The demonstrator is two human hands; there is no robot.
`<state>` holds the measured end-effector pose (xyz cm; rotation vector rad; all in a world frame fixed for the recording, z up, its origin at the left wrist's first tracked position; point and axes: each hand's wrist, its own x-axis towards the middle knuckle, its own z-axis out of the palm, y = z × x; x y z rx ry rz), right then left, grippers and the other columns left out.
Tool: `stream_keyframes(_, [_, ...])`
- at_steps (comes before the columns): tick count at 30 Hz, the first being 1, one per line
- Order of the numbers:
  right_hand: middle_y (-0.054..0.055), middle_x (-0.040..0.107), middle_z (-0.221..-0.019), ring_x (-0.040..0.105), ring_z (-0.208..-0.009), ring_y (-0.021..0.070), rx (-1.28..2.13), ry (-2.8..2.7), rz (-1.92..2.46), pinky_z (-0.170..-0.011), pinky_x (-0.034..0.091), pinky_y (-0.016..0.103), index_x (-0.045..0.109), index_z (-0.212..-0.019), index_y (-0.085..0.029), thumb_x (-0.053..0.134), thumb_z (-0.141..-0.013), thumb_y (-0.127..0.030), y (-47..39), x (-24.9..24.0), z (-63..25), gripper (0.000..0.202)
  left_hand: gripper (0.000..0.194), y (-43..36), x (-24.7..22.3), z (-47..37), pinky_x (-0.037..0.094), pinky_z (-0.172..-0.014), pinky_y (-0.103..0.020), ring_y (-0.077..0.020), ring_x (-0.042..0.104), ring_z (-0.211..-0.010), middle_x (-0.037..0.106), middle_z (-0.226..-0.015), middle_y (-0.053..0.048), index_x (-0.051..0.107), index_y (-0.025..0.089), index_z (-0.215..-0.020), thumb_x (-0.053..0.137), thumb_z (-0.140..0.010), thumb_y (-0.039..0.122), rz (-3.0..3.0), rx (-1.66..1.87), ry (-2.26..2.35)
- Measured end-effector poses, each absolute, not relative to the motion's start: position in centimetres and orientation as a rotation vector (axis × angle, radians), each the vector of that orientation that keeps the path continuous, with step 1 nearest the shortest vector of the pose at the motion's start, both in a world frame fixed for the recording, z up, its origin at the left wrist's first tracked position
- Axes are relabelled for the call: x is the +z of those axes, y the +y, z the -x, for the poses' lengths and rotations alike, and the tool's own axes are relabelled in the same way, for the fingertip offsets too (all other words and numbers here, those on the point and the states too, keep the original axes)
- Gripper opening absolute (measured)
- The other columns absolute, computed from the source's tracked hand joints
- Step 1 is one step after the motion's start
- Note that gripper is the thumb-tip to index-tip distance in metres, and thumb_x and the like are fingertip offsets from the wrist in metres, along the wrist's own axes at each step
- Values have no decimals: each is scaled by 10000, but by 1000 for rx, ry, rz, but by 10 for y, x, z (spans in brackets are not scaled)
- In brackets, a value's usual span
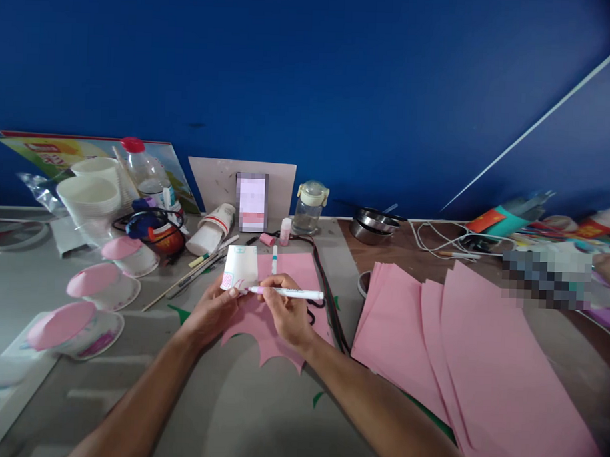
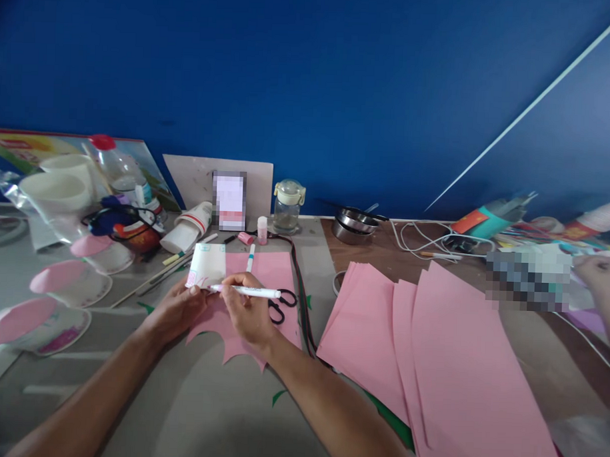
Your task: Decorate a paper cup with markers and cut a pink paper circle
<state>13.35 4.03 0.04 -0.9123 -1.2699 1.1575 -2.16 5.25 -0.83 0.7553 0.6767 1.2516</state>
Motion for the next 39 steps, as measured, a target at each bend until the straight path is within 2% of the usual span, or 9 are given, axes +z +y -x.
stream_keyframes(14, [-3,608,-698,544,-609,133,1166,-1227,890,-568,434,257,580,-863,-208,578,-864,-413,43,-1,-132,206,337,52,-3,20,493,-724,-258,-149,607,-690,697,-771,-59,730,120,-854,871,-624,322,-765,1248,691])
stream_keyframes(22, [-15,586,-639,508,-585,129,1193,-1140,916,-550,409,254,567,-824,-203,585,-843,-403,47,3,-133,202,383,54,-11,25,503,-835,-291,-200,649,-875,714,-929,-93,722,131,-952,858,-643,312,-756,1235,705])
stream_keyframes(28, [-19,583,-625,516,-586,130,1206,-1090,905,-553,422,260,556,-822,-208,584,-840,-431,49,2,-132,226,353,54,-13,27,493,-863,-323,-220,644,-891,704,-955,-109,713,127,-974,820,-689,303,-780,1221,693])
stream_keyframes(33, [-22,593,-625,544,-606,137,1203,-1083,890,-593,443,271,556,-827,-210,588,-838,-438,49,0,-132,230,370,55,-14,26,486,-836,-299,-196,636,-862,706,-928,-96,717,130,-970,836,-668,310,-779,1231,689])
stream_keyframes(39, [-21,593,-631,526,-589,133,1199,-1091,893,-566,430,262,555,-833,-212,590,-838,-445,49,-1,-132,236,362,54,-14,26,477,-858,-298,-187,629,-874,700,-932,-80,717,142,-979,833,-678,306,-775,1223,689])
